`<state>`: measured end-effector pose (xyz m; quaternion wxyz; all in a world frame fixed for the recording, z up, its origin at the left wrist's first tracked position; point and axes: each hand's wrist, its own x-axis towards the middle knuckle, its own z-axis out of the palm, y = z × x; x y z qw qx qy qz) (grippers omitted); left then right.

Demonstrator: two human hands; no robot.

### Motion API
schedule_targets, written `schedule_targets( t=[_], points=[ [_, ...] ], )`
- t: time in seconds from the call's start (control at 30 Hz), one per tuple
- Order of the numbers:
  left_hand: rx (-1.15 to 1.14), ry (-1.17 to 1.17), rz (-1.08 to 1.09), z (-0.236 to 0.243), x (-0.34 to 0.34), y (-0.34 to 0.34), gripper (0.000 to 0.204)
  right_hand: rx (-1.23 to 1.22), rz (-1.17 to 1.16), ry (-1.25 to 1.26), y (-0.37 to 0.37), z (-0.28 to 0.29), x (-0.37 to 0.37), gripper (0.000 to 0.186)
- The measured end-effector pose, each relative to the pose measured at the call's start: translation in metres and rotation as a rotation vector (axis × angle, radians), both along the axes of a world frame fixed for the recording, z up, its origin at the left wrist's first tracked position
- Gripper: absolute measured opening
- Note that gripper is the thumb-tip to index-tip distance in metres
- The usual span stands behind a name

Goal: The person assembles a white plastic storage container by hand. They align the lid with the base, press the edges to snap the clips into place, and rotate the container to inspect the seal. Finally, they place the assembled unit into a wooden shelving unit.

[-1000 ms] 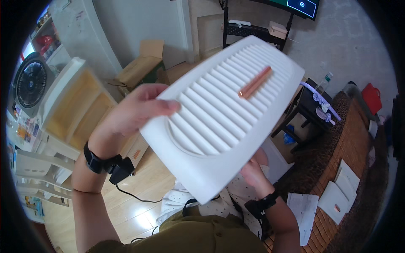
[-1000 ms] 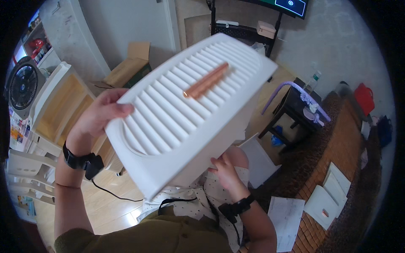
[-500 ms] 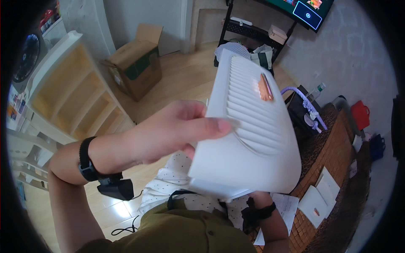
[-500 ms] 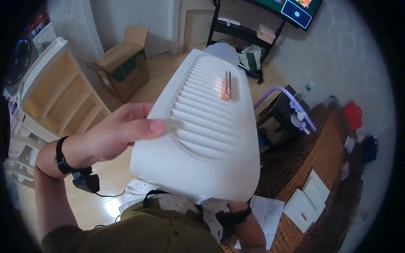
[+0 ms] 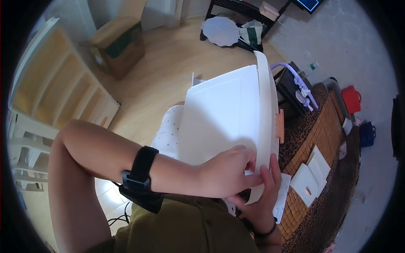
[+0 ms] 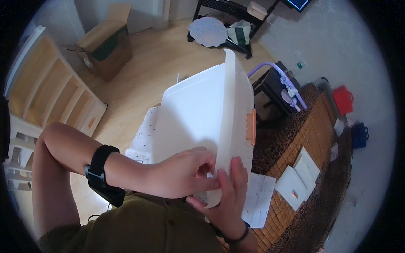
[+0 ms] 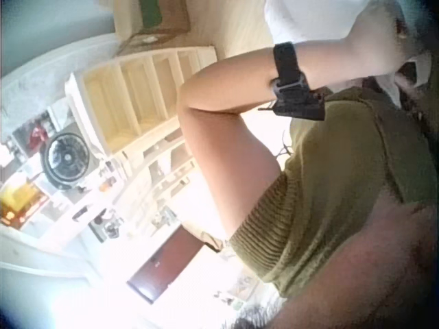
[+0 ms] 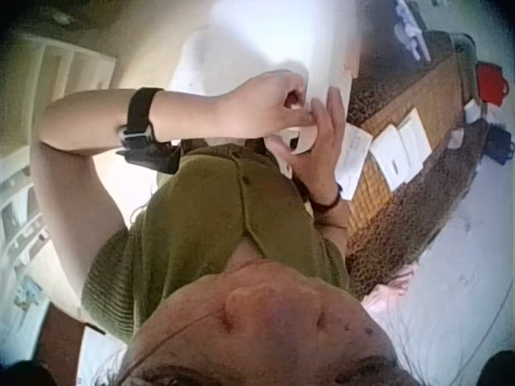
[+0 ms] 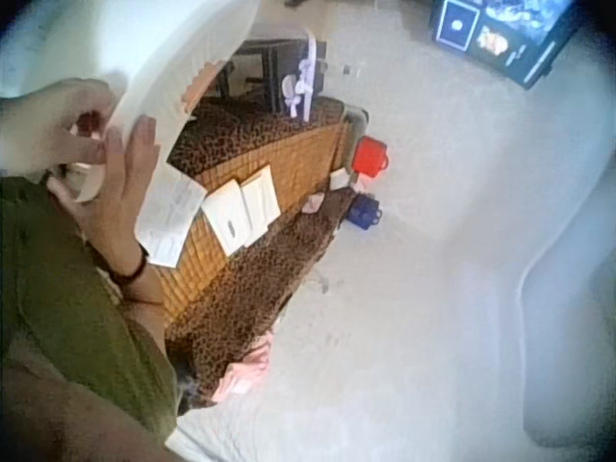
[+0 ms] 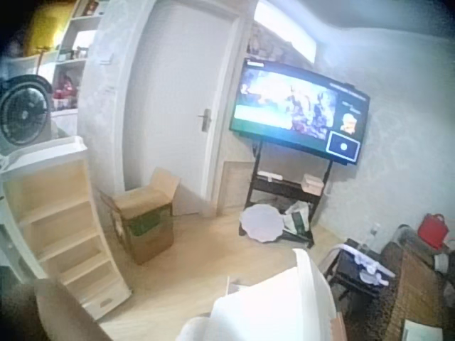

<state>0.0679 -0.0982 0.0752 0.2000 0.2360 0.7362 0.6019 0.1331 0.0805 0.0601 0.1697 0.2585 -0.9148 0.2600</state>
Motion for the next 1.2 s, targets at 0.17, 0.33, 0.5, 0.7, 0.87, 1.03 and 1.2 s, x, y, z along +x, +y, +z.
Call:
schedule_targets(
  t=[0.17, 0.33, 0.5, 0.7, 0.87, 1.03, 1.2],
  points=[
    [-0.137, 0.304, -0.082, -0.015, -0.086, -0.013, 0.022, -0.084, -0.149, 0.165, 0.003, -0.03, -0.009, 0.036],
    [-0.204, 0.658, 0.345, -0.048, -0.222, -0.039, 0.062, -0.177, -0.127, 0.168, 0.009, -0.031, -0.02, 0.032],
    [-0.261, 0.223, -0.043, -0.063, -0.242, -0.034, 0.061, -0.321, -0.059, 0.2, 0.026, -0.043, -0.042, 0.033],
    [-0.43, 0.372, 0.398, -0.013, -0.229, -0.05, 0.044, -0.47, 0.07, 0.313, 0.066, -0.029, -0.097, 0.034],
    [-0.409, 0.477, 0.487, 0.051, -0.194, -0.099, 0.031, -0.701, -0.075, 0.299, 0.085, -0.007, -0.155, 0.041],
    [-0.419, 0.136, 0.489, 0.031, -0.122, -0.134, 0.039, -0.851, -0.102, -0.09, 0.071, -0.022, -0.191, 0.046],
    [-0.281, -0.204, 0.533, -0.038, -0.065, -0.148, 0.062, -0.861, 0.078, -0.325, 0.065, -0.078, -0.212, 0.041]
  ],
)
